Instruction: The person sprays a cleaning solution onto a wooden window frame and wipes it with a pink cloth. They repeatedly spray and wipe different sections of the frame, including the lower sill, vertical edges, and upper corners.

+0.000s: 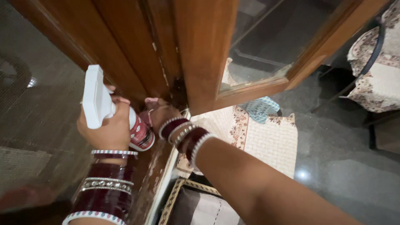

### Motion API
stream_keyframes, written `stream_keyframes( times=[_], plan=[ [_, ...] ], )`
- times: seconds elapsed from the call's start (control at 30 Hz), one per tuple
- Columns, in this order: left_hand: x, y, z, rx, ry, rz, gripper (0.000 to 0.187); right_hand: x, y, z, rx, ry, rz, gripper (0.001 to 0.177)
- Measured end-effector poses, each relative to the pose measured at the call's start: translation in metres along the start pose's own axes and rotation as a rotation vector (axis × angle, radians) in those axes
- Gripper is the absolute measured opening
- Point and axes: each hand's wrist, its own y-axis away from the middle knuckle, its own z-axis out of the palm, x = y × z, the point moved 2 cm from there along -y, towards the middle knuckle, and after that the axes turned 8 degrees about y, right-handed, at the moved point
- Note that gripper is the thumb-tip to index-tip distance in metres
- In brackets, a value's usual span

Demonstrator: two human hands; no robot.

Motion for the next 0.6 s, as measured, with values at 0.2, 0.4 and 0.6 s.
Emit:
stream_keyframes(
  times=[0.2, 0.4, 0.6],
  plan=[
    [0.001, 0.002, 0.003, 0.031, 0.037, 0.048, 0.036, -0.004, 0.004, 0.02, 0.069, 0.136, 0.052, 0.042],
    [-0.001, -0.001, 0.0, 0.022, 0.011, -0.005, 0.038, -0.018, 0.032, -0.001, 0.071, -0.009, 0.32, 0.038],
    [-0.002, -0.004, 0.0, 0.058, -0.004, 0.011, 0.044, -0.013, 0.032, -0.052, -0.394, 0.06, 0.244, 0.048]
  ],
)
